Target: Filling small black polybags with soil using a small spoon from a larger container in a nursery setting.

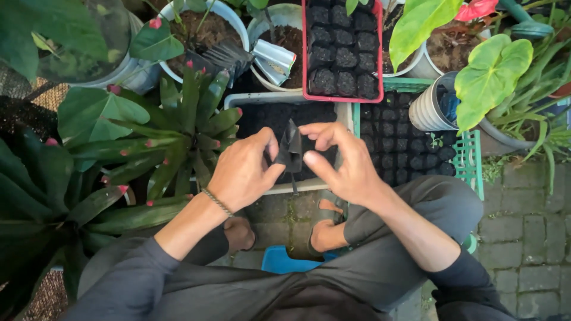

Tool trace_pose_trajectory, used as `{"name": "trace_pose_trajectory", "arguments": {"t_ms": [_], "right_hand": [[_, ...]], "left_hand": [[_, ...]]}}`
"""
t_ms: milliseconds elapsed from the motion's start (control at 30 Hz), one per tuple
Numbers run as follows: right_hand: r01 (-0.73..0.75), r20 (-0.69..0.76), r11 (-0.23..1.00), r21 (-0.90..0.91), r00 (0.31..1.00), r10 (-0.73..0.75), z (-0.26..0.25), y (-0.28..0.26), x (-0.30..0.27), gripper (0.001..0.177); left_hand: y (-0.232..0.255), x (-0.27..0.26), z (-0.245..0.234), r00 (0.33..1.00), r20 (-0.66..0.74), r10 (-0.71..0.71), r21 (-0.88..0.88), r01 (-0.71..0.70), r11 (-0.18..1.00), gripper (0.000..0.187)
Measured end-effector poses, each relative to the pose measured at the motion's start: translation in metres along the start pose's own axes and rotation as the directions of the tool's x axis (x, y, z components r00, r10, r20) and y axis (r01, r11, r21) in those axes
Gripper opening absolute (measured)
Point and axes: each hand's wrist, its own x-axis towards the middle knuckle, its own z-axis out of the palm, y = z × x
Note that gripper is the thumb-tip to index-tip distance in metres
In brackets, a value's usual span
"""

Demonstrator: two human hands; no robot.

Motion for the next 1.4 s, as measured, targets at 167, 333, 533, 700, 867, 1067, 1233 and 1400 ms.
{"name": "trace_pose_trajectory", "arguments": {"t_ms": [167,333,533,700,867,1067,1233,1400], "right_hand": [[0.063,0.014,0.991,-0.118,0.998,-0.062,0.011,-0.008,-0.01,0.034],[-0.039,0.045,0.999,0.025,0.998,0.038,0.015,0.01,-0.018,0.014],[-0.027,-0.115,0.98,-0.197,0.993,0.004,0.016,-0.002,-0.018,0.026],[0.09,-0.064,0.903,-0.42,0.99,-0.128,0.015,0.016,-0.025,0.038],[0.12,-0.135,0.846,-0.519,0.966,-0.22,0.013,0.014,-0.022,0.02],[0.165,-0.13,0.844,-0.511,0.955,-0.266,0.014,0.005,-0.025,0.016],[0.182,-0.107,0.822,-0.539,0.954,-0.281,0.013,0.001,-0.023,0.016],[0.14,-0.109,0.798,-0.586,0.962,-0.249,0.007,0.003,-0.02,0.018]], "left_hand": [[0.009,-0.01,0.01,0.996,-0.078,-0.033,0.008,0.034,0.999,0.019],[0.01,-0.022,0.019,0.984,-0.173,-0.047,0.082,0.062,0.995,0.022],[0.02,-0.028,0.041,0.947,-0.311,0.076,0.16,-0.026,0.987,0.025],[0.037,-0.032,0.059,0.886,-0.421,0.192,0.329,-0.049,0.943,0.017],[0.02,-0.024,0.062,0.81,-0.53,0.252,0.443,0.011,0.896,0.019],[0.02,-0.024,0.066,0.783,-0.578,0.231,0.407,0.031,0.913,0.029],[0.02,-0.024,0.061,0.775,-0.557,0.298,0.471,-0.001,0.882,0.025],[0.032,-0.021,0.05,0.742,-0.57,0.353,0.558,0.034,0.829,0.024]]}}
